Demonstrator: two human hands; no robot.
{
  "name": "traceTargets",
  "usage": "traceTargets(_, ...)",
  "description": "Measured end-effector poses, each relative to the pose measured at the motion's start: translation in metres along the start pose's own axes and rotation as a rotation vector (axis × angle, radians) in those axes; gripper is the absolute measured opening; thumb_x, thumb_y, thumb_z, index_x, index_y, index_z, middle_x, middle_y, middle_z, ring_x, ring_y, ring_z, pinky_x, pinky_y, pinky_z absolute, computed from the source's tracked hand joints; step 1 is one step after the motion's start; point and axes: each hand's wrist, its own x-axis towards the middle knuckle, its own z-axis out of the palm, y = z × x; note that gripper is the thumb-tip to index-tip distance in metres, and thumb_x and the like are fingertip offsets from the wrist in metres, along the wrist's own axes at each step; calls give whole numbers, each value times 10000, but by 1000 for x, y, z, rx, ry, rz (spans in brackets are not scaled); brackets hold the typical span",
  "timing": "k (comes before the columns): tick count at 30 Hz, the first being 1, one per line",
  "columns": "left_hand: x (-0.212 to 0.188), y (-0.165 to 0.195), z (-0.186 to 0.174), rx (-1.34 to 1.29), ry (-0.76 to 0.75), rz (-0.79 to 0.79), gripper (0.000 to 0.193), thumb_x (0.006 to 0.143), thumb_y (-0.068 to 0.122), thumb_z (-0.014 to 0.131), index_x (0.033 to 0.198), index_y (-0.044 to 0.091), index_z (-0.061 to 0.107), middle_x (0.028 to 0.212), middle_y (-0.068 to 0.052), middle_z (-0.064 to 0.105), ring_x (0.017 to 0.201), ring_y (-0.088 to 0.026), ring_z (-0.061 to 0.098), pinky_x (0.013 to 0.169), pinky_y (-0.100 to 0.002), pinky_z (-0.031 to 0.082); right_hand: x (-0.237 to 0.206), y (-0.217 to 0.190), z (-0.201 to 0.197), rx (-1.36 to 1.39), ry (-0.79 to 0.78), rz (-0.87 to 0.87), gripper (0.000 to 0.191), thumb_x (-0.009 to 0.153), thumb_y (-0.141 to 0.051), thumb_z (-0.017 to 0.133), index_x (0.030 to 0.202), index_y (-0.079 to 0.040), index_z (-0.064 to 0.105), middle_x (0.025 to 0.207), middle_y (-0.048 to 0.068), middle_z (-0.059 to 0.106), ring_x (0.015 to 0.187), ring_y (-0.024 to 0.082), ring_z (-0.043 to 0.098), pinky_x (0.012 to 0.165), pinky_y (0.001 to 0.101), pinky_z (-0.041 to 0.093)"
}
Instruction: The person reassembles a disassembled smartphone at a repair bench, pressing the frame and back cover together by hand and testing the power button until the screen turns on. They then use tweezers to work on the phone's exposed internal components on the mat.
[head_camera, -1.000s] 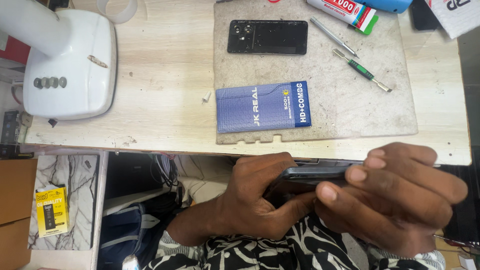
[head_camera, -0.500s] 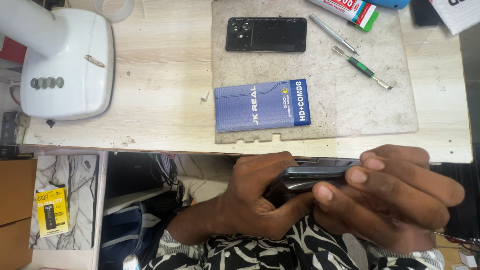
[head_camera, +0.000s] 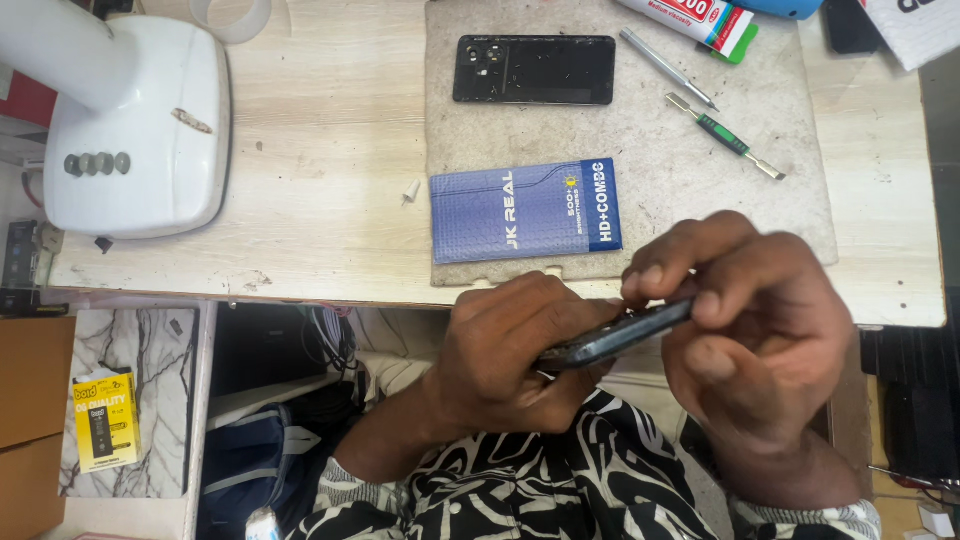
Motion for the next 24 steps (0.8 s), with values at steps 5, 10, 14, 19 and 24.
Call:
traceTargets(5,0,1,-2,-29,16,-39,243,924,61,815,1115,25,670,892,-75,698,712,-139,702,574,-277,540,-5,-3,-3,-249,33,86,191,861,-59,784,1000,-2,667,1113,164,670,1034,207,696,846,288,619)
traceTargets(10,2,1,-2,-3,10,-51,229,926,66,828,1101,20,689,840,-64,681,671,-139,683,551,-283,516,-2,-8,3,-431,-43,-22,171,884,-93,820,1020,-82,717,1174,113,657,1107,173,674,923,277,622)
traceTargets(14,1,2,0,-54,32,-137,237,908,113,847,1043,24,674,814,-64,651,648,-136,662,526,-282,490,3,-3,5,-484,-68,-138,106,895,-123,815,958,-128,729,1225,96,640,1145,171,677,882,277,666)
traceTargets(19,0,1,0,-214,33,-146,229,989,150,762,1111,-8,650,835,-76,668,662,-110,669,529,-252,502,11,3,7,-508,-118,-174,123,830,-137,818,907,-116,724,1146,145,668,1097,214,706,848,312,668)
traceTargets(24,-3,6,4,-577,191,-178,354,1032,315,552,1165,-12,579,885,-76,645,699,-98,608,548,-262,499,10,8,8,-600,-121,-217,135,828,-91,823,875,-119,699,1049,160,712,945,215,741,707,254,624)
